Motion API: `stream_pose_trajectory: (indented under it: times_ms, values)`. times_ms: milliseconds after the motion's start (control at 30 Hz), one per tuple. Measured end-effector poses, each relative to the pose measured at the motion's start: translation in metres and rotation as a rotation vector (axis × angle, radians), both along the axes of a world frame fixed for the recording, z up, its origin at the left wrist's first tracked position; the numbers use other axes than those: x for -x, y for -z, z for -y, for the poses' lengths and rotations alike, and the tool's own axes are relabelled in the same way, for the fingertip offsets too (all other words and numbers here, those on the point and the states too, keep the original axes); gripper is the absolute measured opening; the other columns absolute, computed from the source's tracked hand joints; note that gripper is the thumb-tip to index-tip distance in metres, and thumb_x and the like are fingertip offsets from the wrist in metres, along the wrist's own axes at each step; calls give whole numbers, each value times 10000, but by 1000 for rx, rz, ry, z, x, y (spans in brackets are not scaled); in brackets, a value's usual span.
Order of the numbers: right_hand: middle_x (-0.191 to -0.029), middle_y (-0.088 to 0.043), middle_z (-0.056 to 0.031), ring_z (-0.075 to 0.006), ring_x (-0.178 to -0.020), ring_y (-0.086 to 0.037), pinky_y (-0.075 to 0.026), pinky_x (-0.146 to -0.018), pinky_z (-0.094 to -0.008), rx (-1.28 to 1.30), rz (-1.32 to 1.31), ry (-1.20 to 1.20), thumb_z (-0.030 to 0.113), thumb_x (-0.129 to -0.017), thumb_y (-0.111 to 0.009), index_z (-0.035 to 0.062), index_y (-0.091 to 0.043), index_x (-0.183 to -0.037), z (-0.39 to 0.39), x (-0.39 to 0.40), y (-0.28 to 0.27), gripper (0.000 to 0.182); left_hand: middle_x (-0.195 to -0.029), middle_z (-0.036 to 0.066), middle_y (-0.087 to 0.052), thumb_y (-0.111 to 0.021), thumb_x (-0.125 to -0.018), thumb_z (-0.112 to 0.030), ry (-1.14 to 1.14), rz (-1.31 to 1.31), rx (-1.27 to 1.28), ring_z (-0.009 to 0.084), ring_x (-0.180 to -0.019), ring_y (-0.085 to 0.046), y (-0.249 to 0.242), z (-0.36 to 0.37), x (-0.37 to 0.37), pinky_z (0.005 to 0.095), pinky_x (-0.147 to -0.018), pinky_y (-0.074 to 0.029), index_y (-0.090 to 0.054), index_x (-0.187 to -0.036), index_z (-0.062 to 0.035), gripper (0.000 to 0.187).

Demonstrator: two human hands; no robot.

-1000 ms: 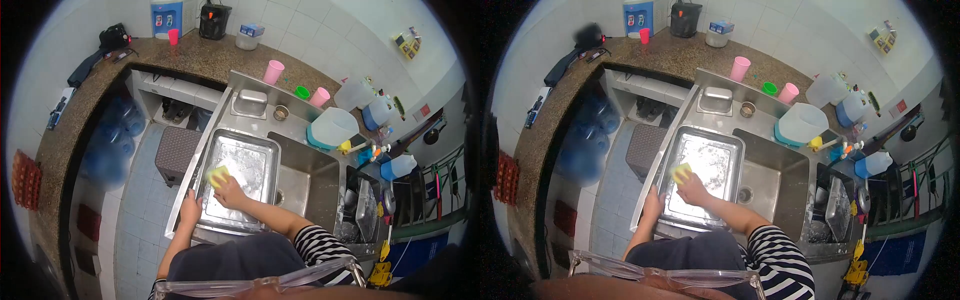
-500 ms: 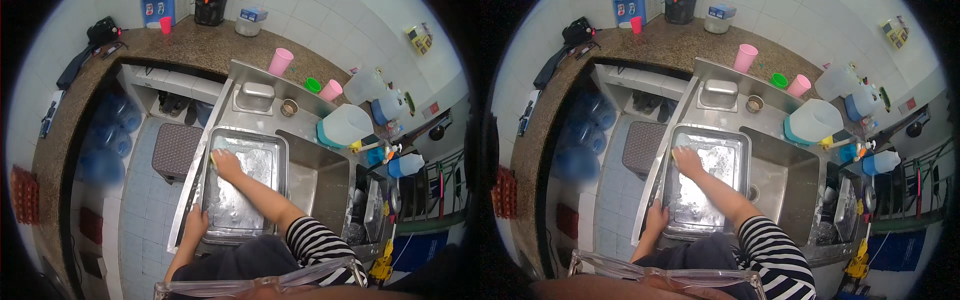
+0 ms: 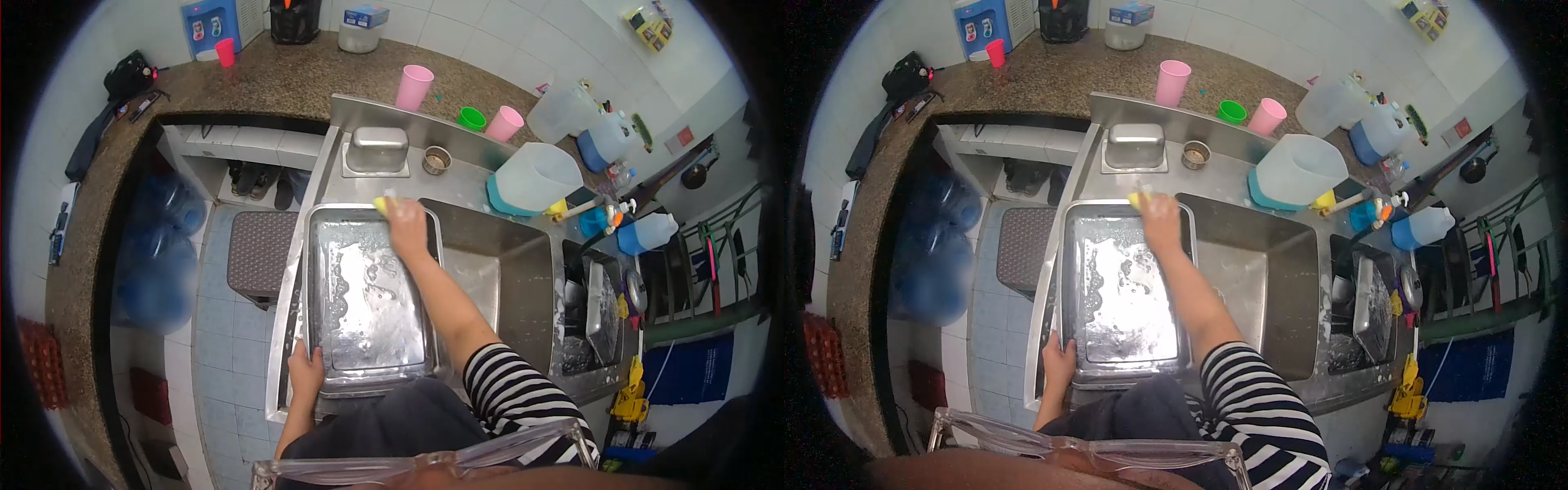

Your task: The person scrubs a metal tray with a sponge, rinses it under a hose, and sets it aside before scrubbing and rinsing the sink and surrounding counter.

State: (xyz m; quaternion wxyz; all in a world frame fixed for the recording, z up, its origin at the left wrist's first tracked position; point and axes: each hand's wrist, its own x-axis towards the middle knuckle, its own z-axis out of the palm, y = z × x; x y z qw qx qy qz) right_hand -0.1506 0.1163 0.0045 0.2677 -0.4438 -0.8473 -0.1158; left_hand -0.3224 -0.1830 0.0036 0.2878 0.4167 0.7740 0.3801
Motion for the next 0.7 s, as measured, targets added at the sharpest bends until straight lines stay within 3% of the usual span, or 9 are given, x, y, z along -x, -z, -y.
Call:
stream_pose_trajectory:
  times_ms: [100,200,267,333,467,533,567,600,700]
  values:
    - [-1093,-529,-174,-325,-1008,-484,-335,-910,-451,151,1,146,36,-765,-441,50,-483,-1140,-2,-28,-3,377,-667,268,-542,-600,-745,-105,1,-59,45,467,-686,-526,-9,-2,-2,487,-567,-399,-478,-833,33,205]
    - [-1167,-472,-189,-370,-1157,-368,-285,-974,-500,312,-56,278,54,-801,-412,5,-384,-1234,1,-29,4,436,-677,281,-540,-598,-747,-116,35,-82,42,473,-692,-525,-6,-4,-2,491,-578,-403,-474,-835,38,217]
    - [-1304,-353,-216,-453,-1234,-238,-241,-1002,-526,87,-86,373,45,-807,-400,-7,-344,-1274,25,-11,18,474,-679,283,-541,-597,-747,-118,56,-111,50,473,-692,-527,0,-3,0,493,-582,-405,-473,-837,40,220]
    - [-1366,-243,-254,-487,-1268,-130,-175,-1031,-518,189,-105,350,15,-789,-384,-64,-340,-1275,47,2,30,495,-682,286,-542,-595,-747,-121,79,-138,63,474,-692,-528,0,-3,2,494,-587,-408,-473,-838,41,223]
    - [-1349,-287,-256,-481,-1245,-211,-188,-1001,-562,313,64,301,58,-802,-402,-61,-364,-1265,66,-2,38,480,-677,281,-545,-588,-743,-104,64,-79,65,466,-689,-537,-4,-3,-2,468,-580,-420,-474,-823,42,201]
    - [-1244,-432,-228,-409,-1143,-387,-296,-953,-470,208,330,440,95,-805,-417,-49,-437,-1212,52,-17,32,432,-670,275,-546,-586,-742,-97,57,-54,48,460,-680,-541,-7,-2,-5,456,-571,-422,-475,-812,41,191]
    - [-1095,-529,-171,-286,-960,-505,-392,-812,-365,224,425,478,124,-809,-423,-30,-509,-1126,41,-22,24,363,-660,269,-543,-584,-742,-91,44,-54,-7,454,-666,-543,-9,-2,-8,446,-558,-420,-473,-799,39,180]
    - [-1095,-529,-171,-286,-960,-505,-392,-812,-365,228,428,482,124,-809,-423,-30,-509,-1126,34,-23,25,363,-649,263,-539,-582,-742,-84,31,-53,-61,447,-651,-546,-11,-2,-10,437,-545,-418,-471,-787,36,170]
    - [-926,-546,-122,-223,-832,-542,-442,-562,-292,332,716,600,120,-789,-452,-3,-560,-980,35,-18,34,251,-627,252,-532,-578,-741,-80,25,-55,42,440,-623,-544,-14,0,-10,440,-528,-409,-464,-774,33,163]
